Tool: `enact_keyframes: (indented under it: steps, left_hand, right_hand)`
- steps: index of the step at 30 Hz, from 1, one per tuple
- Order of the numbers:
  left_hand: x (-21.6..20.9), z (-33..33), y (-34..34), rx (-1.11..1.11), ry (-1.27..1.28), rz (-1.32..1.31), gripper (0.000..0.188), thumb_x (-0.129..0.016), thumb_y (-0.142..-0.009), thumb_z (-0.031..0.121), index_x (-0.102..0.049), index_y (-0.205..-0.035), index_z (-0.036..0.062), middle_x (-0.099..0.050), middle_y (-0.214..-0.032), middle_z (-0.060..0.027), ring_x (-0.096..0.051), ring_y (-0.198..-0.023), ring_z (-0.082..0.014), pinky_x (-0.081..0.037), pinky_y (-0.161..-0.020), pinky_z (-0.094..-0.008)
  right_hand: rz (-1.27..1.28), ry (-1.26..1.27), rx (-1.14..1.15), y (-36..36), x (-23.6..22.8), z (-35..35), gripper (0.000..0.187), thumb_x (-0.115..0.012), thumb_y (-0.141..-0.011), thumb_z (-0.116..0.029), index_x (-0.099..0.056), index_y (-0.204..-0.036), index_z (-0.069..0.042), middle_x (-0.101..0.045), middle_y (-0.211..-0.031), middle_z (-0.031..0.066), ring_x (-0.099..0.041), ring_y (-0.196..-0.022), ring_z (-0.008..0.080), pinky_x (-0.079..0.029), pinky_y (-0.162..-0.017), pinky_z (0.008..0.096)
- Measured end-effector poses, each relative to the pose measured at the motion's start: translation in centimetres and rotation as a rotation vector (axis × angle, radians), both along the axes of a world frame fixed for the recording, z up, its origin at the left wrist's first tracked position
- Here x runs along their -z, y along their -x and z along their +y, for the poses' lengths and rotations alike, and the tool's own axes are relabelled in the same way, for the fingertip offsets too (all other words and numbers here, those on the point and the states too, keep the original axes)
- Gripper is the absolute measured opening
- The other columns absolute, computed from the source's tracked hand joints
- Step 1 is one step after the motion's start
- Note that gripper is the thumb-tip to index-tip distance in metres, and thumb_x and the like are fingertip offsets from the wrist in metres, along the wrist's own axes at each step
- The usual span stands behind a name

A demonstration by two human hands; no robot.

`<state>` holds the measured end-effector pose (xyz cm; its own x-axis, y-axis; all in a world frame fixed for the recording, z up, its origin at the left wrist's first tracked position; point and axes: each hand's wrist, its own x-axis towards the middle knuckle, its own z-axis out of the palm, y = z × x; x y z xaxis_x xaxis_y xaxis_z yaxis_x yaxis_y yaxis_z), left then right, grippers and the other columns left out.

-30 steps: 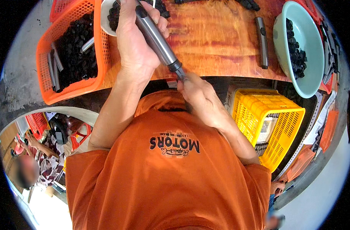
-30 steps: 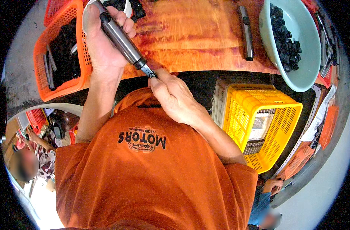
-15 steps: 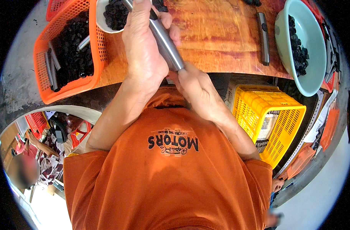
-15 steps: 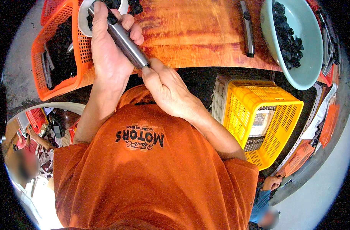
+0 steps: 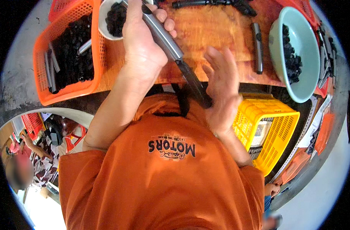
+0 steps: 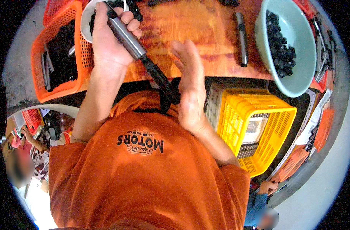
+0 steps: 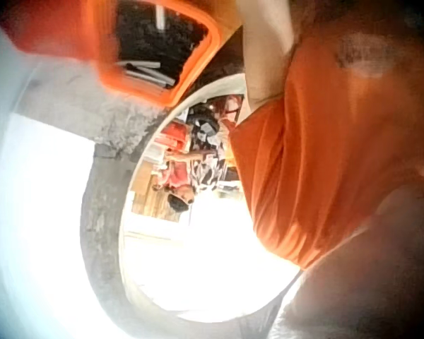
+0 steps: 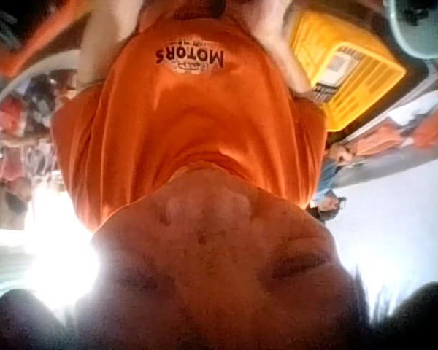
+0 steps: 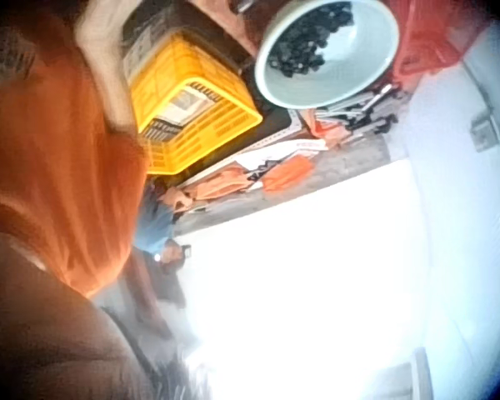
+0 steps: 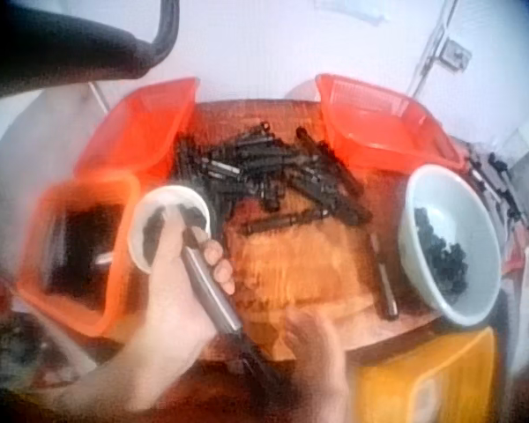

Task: The person assembles small mechanical parts at a workbench. They pick up cylindrical metal rods and black plastic components, fit them together, and place the assembled units into a yellow basket. The person repeats this process with multiple parts.

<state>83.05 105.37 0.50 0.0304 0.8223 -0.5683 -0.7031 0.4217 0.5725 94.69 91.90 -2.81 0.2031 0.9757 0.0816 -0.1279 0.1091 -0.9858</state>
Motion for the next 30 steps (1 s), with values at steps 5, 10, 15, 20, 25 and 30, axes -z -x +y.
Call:
enact_keyframes:
  steps: [5,10,15,20,25,30]
  left_hand:
    - [1.0,-1.2,-2.5,0.061,-0.025,-0.094,0.044,-0.048,-0.091,0.058,-0.046,-0.077,0.0166,-0.045,-0.062,0.0014,-0.044,-0.051,-0.0116,-0.034,-0.041,-0.0244]
    - [1.0,-2.8,-3.6,0.112,-0.055,-0.063,0.046,-0.048,-0.090,0.061,-0.046,-0.082,0.0165,-0.046,-0.063,0.0019,-0.043,-0.052,-0.0110,-0.037,-0.047,-0.0238]
    - [1.2,-2.0,-2.3,0.100,-0.120,-0.160,0.051,-0.045,-0.089,0.064,-0.048,-0.078,0.0134,-0.046,-0.067,-0.0023,-0.047,-0.058,-0.0197,-0.039,-0.052,-0.0325]
    - [1.2,-1.6,-1.5,0.067,-0.176,-0.205,0.059,-0.041,-0.085,0.072,-0.045,-0.077,0.0139,-0.047,-0.065,-0.0031,-0.049,-0.058,-0.0201,-0.039,-0.053,-0.0330]
    - [1.4,-2.0,-0.7,0.084,-0.219,-0.266,0.058,-0.035,-0.089,0.067,-0.051,-0.079,0.0122,-0.046,-0.067,-0.0037,-0.045,-0.058,-0.0208,-0.037,-0.052,-0.0324]
    - [0.9,-2.4,-0.3,0.104,-0.277,-0.313,0.064,-0.030,-0.090,0.069,-0.052,-0.075,0.0106,-0.044,-0.060,-0.0041,-0.044,-0.050,-0.0182,-0.036,-0.046,-0.0293]
  right_hand:
    - [0.013,-0.137,0.321,1.3,-1.4,2.2,0.087,-0.030,-0.089,-0.069,-0.020,-0.147,-0.005,-0.036,-0.143,0.0177,-0.032,-0.134,0.0304,-0.022,-0.109,0.0445]
    - [0.033,-0.132,0.246,1.6,-0.1,4.8,0.080,-0.039,-0.091,-0.062,-0.020,-0.147,-0.008,-0.031,-0.146,0.0160,-0.031,-0.134,0.0326,-0.018,-0.111,0.0458]
    - [-0.025,-0.156,0.209,0.1,0.9,2.0,0.084,-0.051,-0.090,-0.050,-0.014,-0.146,0.001,-0.034,-0.141,0.0173,-0.039,-0.125,0.0286,-0.030,-0.102,0.0424]
    - [-0.458,0.116,-0.035,0.3,0.3,-0.2,0.056,-0.064,-0.087,-0.044,-0.049,-0.111,0.004,-0.058,-0.079,0.0148,-0.059,-0.067,0.0262,-0.049,-0.063,0.0342]
    - [-0.484,0.127,-0.074,0.9,0.7,0.3,0.047,-0.053,-0.094,-0.043,-0.050,-0.095,0.004,-0.054,-0.067,0.0156,-0.057,-0.060,0.0280,-0.046,-0.057,0.0374]
    - [-0.143,0.313,-0.236,1.0,0.9,-0.2,0.049,-0.043,-0.097,-0.048,-0.047,-0.087,0.001,-0.049,-0.065,0.0051,-0.046,-0.056,0.0136,-0.039,-0.050,0.0298]
